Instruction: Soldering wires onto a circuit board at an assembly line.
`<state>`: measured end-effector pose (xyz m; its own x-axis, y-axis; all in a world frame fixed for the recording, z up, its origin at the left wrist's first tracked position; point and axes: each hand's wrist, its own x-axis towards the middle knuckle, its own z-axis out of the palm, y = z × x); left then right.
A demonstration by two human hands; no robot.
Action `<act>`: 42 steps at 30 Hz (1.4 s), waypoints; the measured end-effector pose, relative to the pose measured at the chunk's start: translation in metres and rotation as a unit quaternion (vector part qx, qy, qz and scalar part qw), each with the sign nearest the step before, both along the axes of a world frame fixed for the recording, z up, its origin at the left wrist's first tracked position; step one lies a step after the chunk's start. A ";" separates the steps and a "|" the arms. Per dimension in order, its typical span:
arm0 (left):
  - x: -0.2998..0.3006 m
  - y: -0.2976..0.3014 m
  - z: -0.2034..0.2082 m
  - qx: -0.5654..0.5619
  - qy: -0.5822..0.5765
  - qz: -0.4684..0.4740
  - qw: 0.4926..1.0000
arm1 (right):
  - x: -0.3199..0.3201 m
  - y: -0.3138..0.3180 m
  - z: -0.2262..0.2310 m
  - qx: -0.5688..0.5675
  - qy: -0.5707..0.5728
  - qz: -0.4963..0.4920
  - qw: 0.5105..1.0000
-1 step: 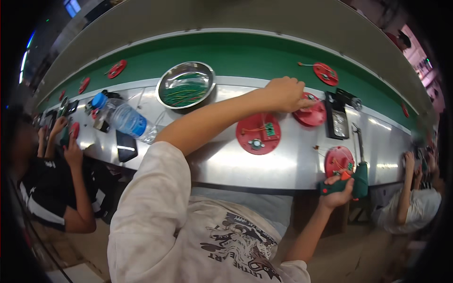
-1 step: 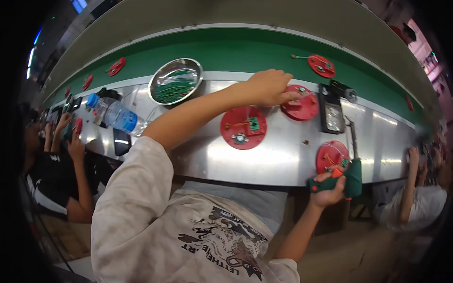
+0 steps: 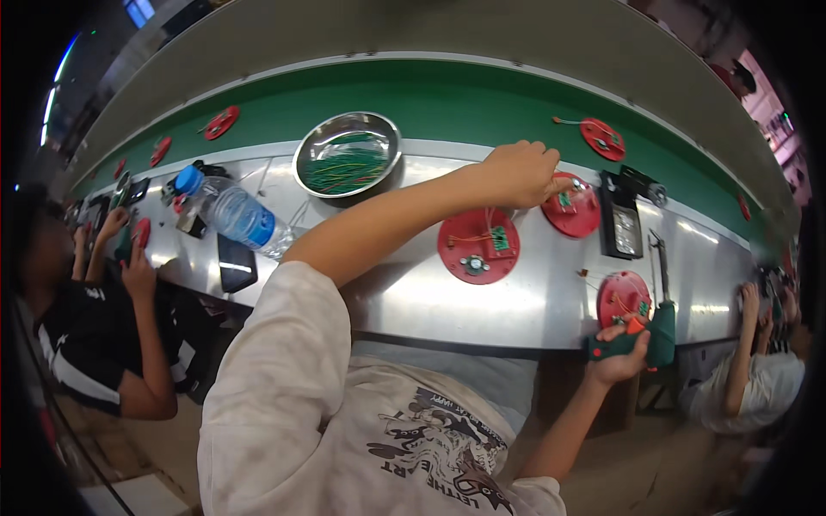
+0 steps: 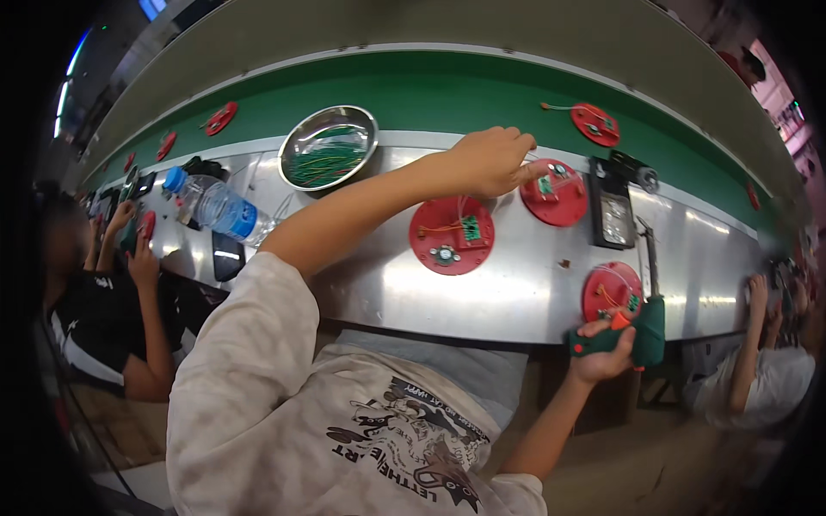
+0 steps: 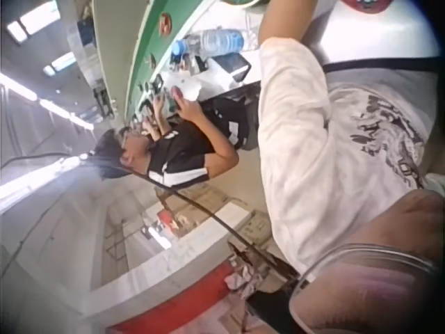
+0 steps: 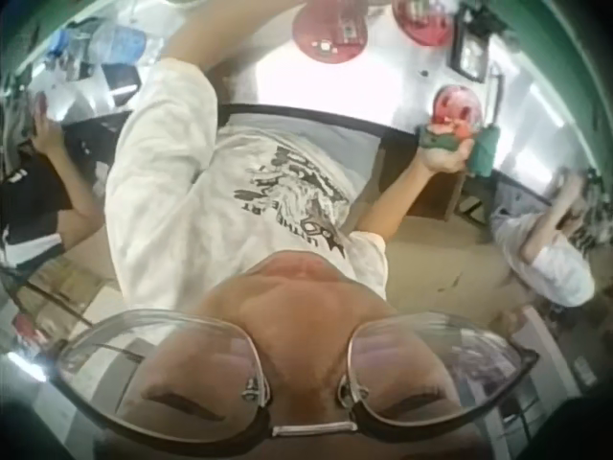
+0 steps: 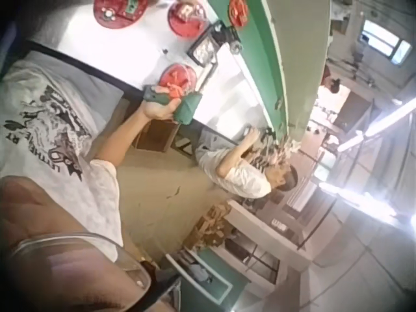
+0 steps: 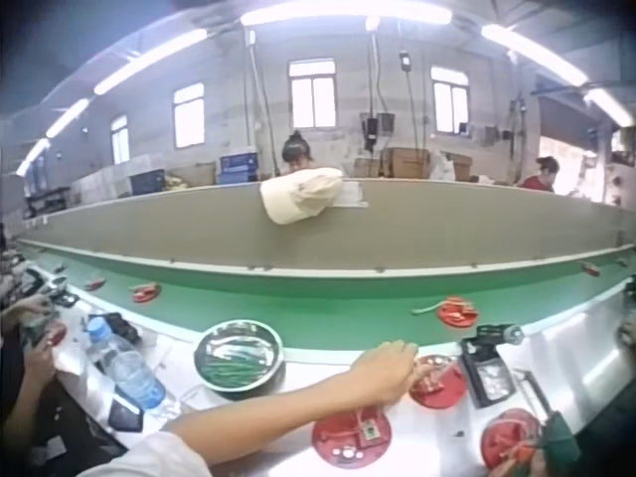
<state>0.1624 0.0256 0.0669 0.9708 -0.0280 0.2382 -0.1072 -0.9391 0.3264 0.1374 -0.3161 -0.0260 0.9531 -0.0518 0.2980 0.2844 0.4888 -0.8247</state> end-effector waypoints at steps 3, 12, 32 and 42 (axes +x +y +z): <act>-0.040 0.013 0.010 -0.036 -0.058 0.011 0.998 | -0.001 0.000 0.002 -0.028 -0.021 0.003 0.999; -0.156 0.124 0.020 -0.022 -0.081 0.219 0.972 | 0.005 -0.007 -0.008 -0.040 -0.023 -0.004 0.999; -0.154 0.150 -0.014 0.073 -0.073 0.272 0.957 | 0.008 -0.007 -0.012 -0.068 -0.023 0.008 0.997; -0.148 0.160 -0.031 0.113 -0.020 0.241 0.964 | 0.007 -0.007 -0.005 -0.080 -0.031 0.009 0.996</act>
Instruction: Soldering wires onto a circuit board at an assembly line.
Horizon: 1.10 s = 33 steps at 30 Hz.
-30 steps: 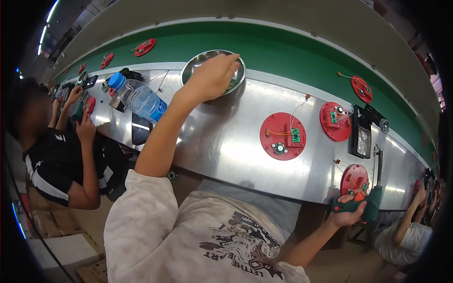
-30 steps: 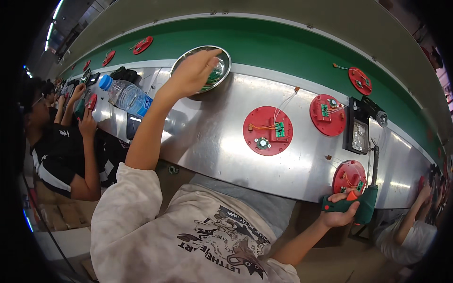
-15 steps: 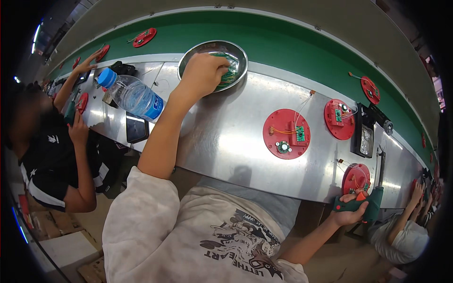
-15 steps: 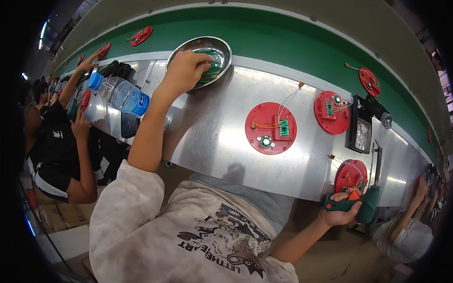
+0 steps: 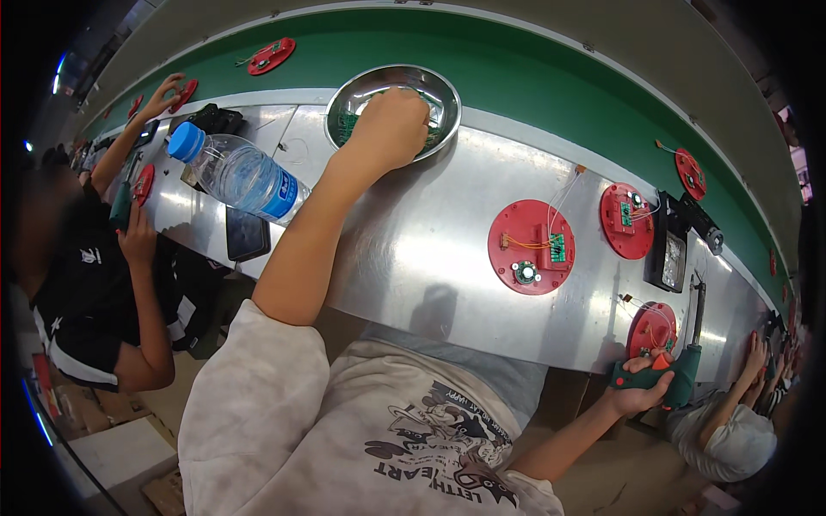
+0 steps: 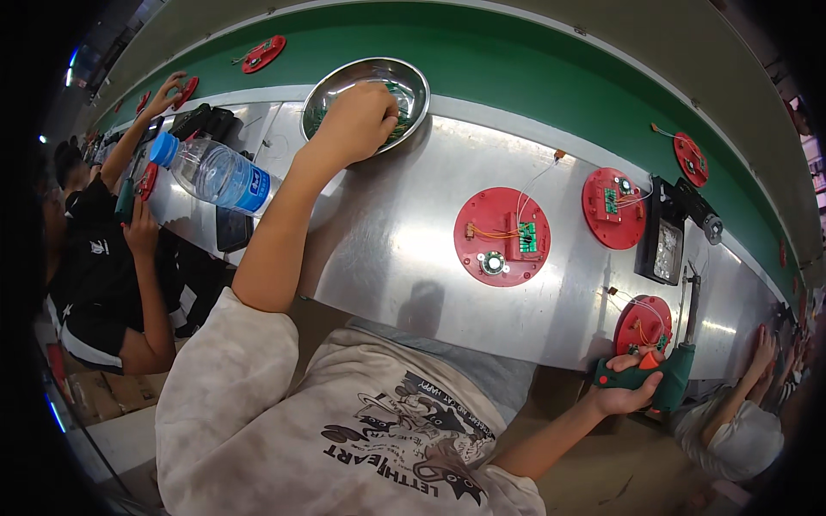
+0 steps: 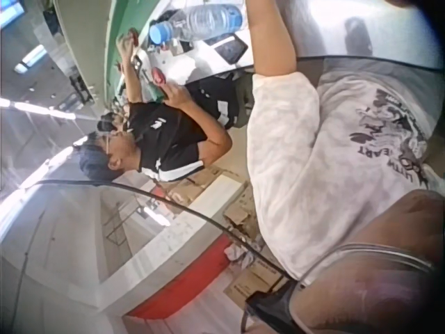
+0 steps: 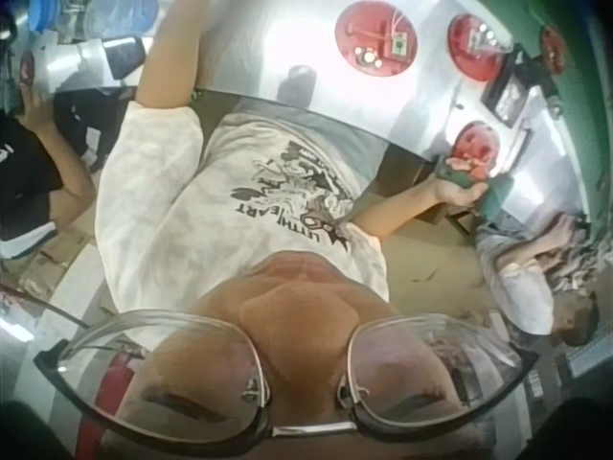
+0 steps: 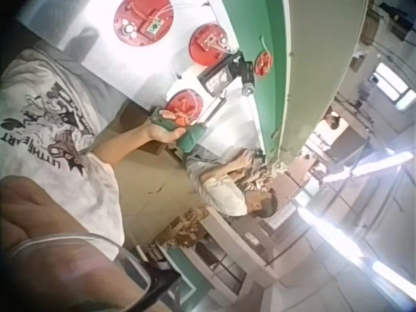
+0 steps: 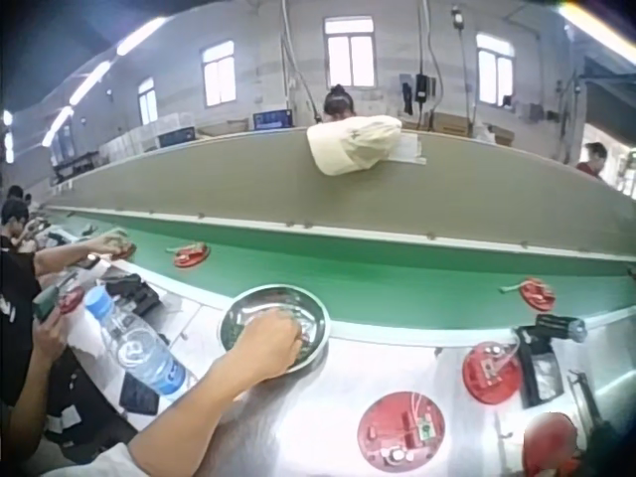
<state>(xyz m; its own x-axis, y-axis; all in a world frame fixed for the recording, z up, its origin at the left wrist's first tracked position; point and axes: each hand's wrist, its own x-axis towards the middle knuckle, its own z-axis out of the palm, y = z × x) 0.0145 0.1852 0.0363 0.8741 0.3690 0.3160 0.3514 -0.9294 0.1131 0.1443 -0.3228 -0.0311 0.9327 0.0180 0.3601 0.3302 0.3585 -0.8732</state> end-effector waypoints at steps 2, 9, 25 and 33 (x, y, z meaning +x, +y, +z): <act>-0.002 -0.001 0.005 -0.015 0.007 0.008 1.000 | 0.000 0.002 0.001 -0.001 0.002 -0.011 1.000; -0.003 -0.014 0.018 -0.083 -0.222 -0.083 0.968 | -0.009 0.001 0.008 -0.005 0.003 0.001 1.000; 0.005 -0.184 -0.022 -0.047 -0.234 -0.256 0.937 | -0.049 0.049 0.048 -0.232 -0.048 0.198 0.951; 0.008 -0.182 -0.037 0.011 -0.250 -0.234 0.940 | -0.052 0.048 0.052 -0.257 0.018 0.222 0.940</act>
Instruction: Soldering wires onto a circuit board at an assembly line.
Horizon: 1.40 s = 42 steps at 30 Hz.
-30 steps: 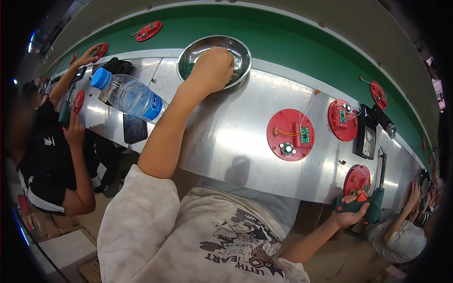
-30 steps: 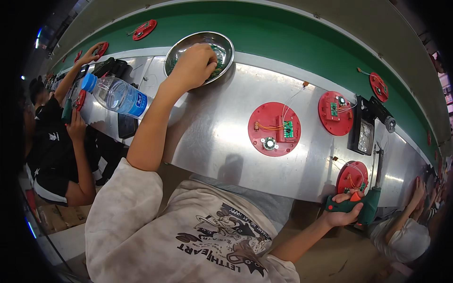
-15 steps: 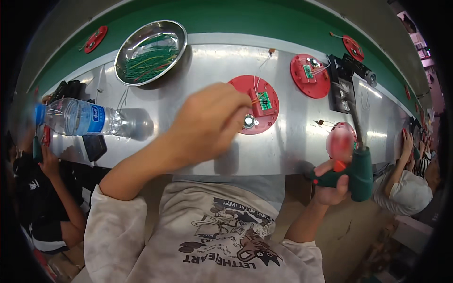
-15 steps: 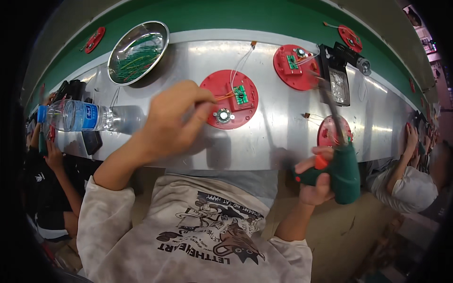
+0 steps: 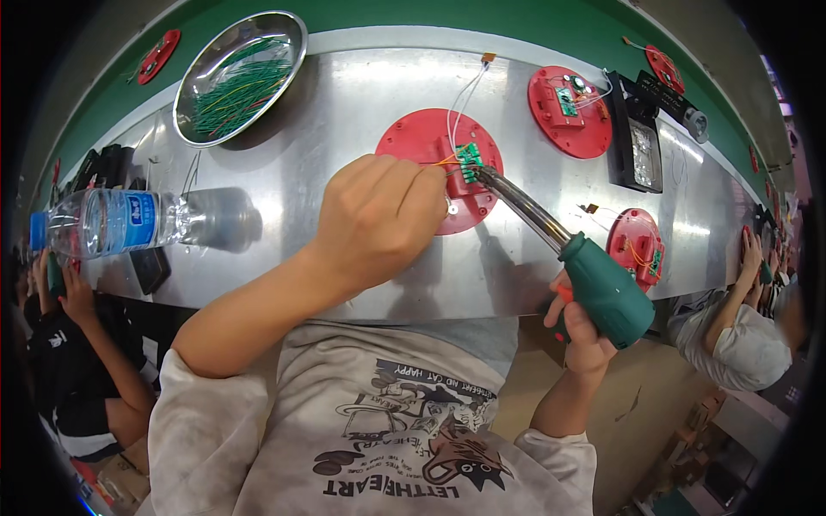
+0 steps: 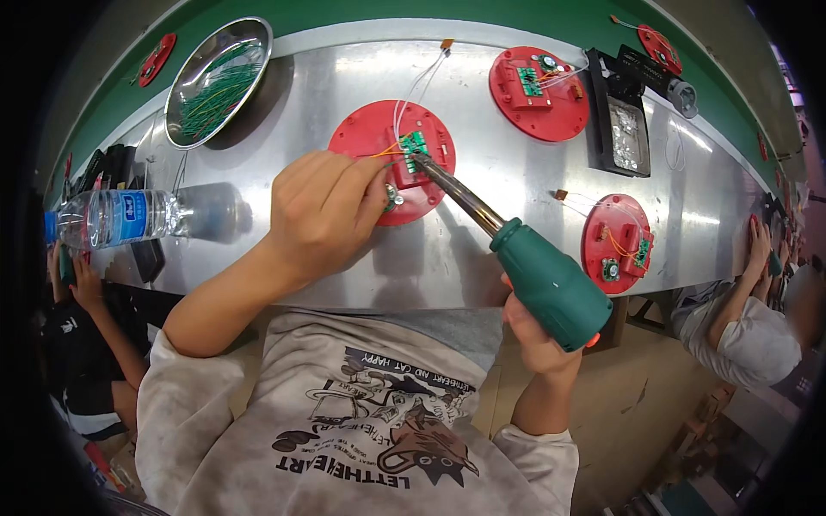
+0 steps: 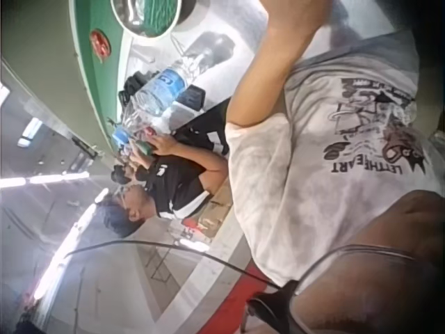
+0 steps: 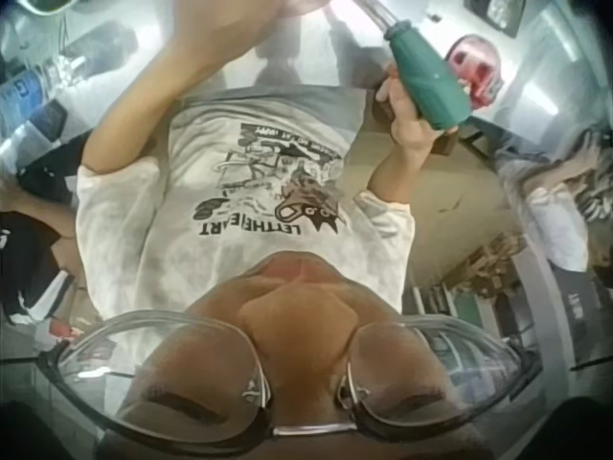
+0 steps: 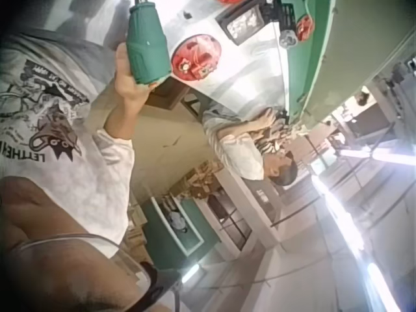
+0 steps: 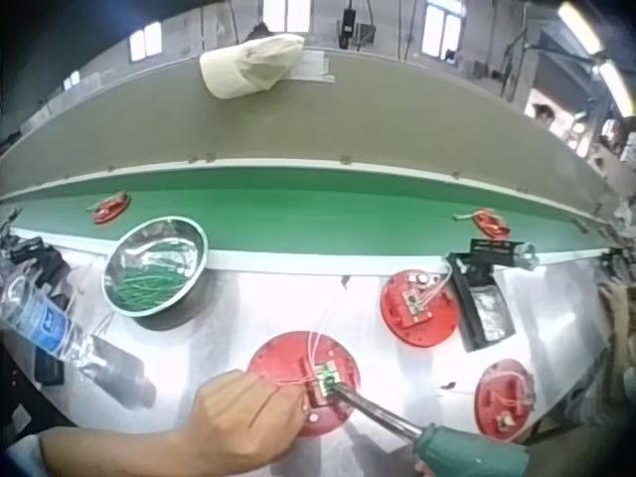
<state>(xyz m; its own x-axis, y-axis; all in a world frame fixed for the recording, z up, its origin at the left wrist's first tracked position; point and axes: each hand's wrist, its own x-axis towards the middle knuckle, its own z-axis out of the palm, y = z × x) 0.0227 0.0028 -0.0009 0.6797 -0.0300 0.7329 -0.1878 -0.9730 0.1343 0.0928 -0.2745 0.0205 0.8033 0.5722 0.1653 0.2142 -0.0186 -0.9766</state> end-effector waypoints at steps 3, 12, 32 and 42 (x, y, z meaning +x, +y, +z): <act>0.001 0.001 -0.002 0.012 -0.011 -0.003 1.000 | 0.001 -0.001 -0.001 0.003 0.002 0.003 1.000; 0.003 0.003 -0.007 0.018 -0.015 0.002 1.000 | 0.000 0.002 0.003 -0.016 0.022 -0.004 1.000; 0.003 0.003 -0.005 0.030 -0.017 0.003 0.999 | 0.001 0.005 0.002 0.009 -0.004 -0.017 1.000; 0.002 0.003 -0.006 0.033 -0.010 0.005 0.999 | -0.001 0.005 0.003 -0.002 0.018 -0.002 1.000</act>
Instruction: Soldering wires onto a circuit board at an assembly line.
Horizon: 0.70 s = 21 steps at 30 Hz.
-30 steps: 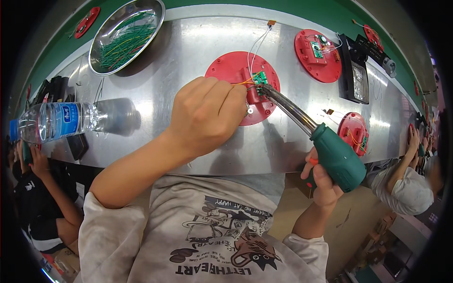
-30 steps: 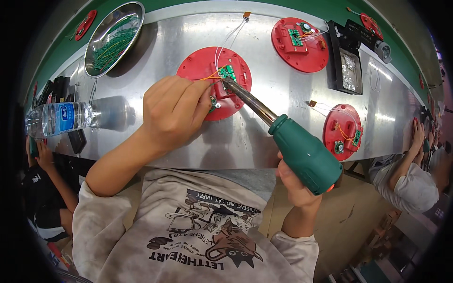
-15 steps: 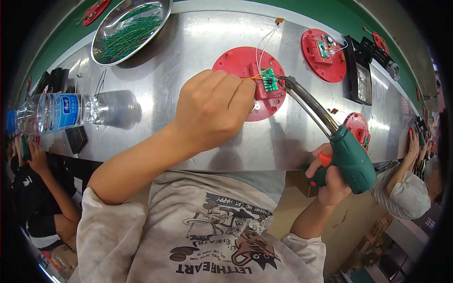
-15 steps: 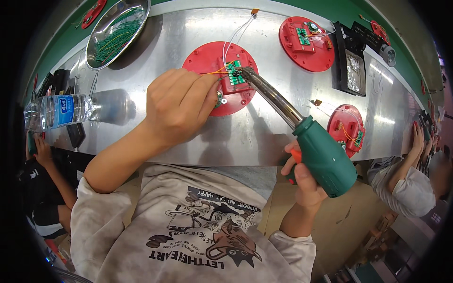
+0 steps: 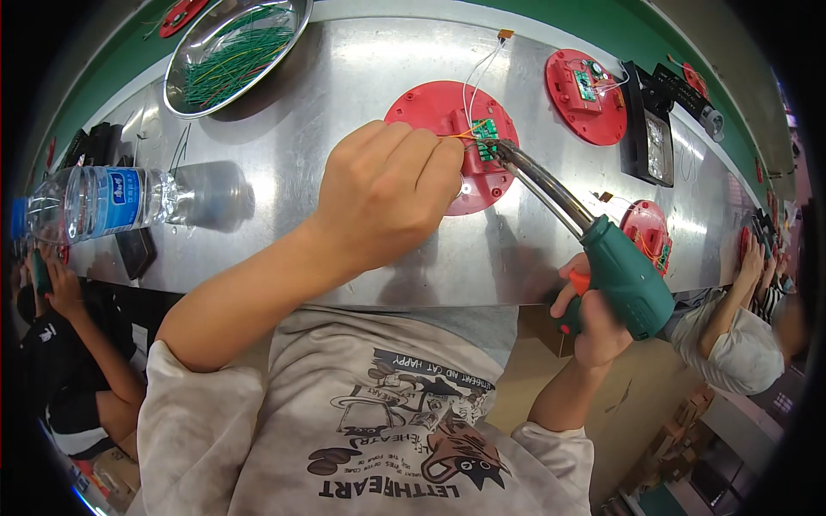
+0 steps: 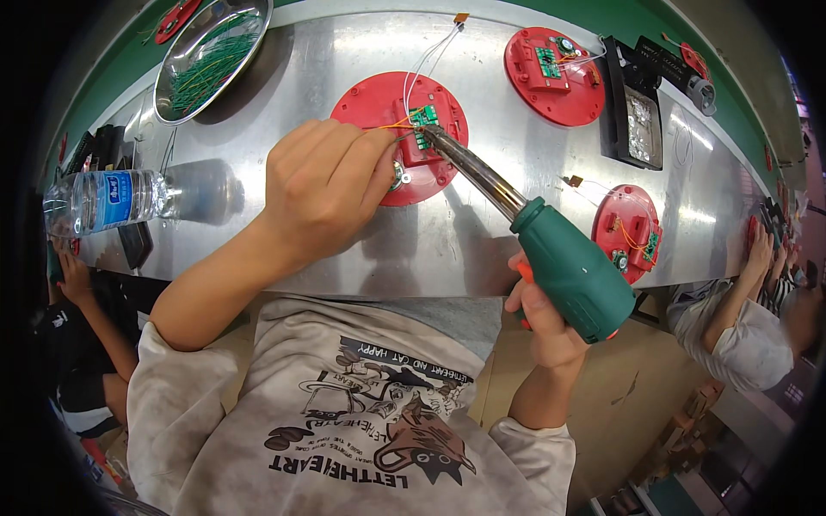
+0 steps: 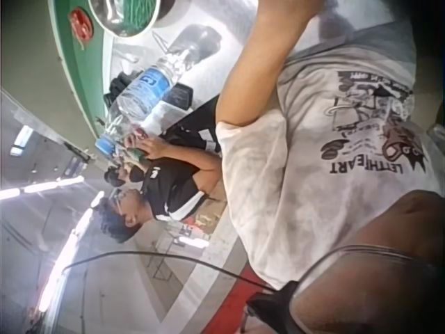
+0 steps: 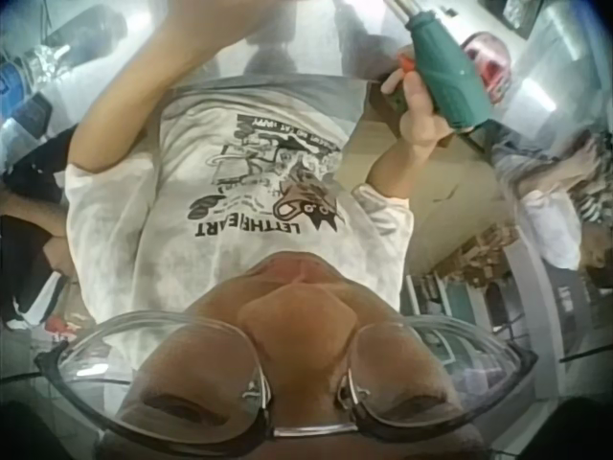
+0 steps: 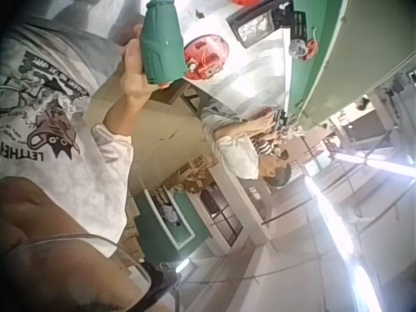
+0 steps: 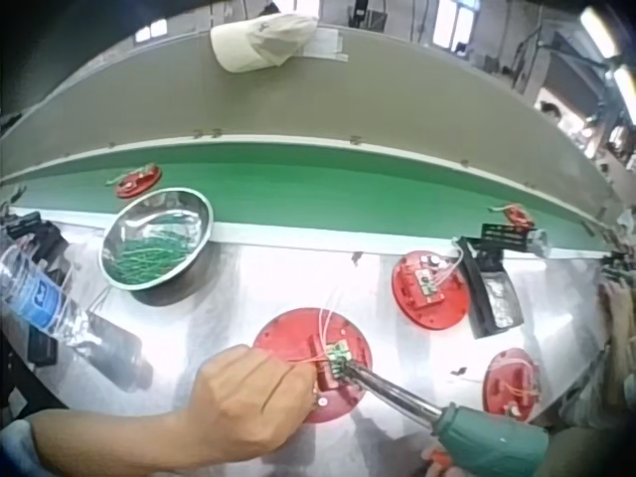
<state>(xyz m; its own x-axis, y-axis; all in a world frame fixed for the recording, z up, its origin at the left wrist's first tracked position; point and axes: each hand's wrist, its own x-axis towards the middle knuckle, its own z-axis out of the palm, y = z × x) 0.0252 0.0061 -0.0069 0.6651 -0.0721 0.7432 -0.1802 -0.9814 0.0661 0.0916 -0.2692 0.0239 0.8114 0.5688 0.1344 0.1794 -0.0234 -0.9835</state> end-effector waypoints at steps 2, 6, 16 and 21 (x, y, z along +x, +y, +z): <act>0.000 -0.001 0.001 -0.001 0.001 0.001 1.000 | -0.001 0.000 0.000 0.004 0.004 0.000 1.000; 0.000 -0.001 0.001 0.001 -0.003 0.004 1.000 | -0.001 0.001 0.001 0.000 0.015 -0.009 1.000; -0.001 0.000 0.001 0.004 -0.003 0.012 1.000 | 0.003 0.005 -0.003 0.072 0.011 -0.044 0.996; -0.005 -0.002 0.007 -0.023 0.047 -0.003 0.999 | 0.010 -0.006 -0.011 0.104 -0.012 -0.029 0.994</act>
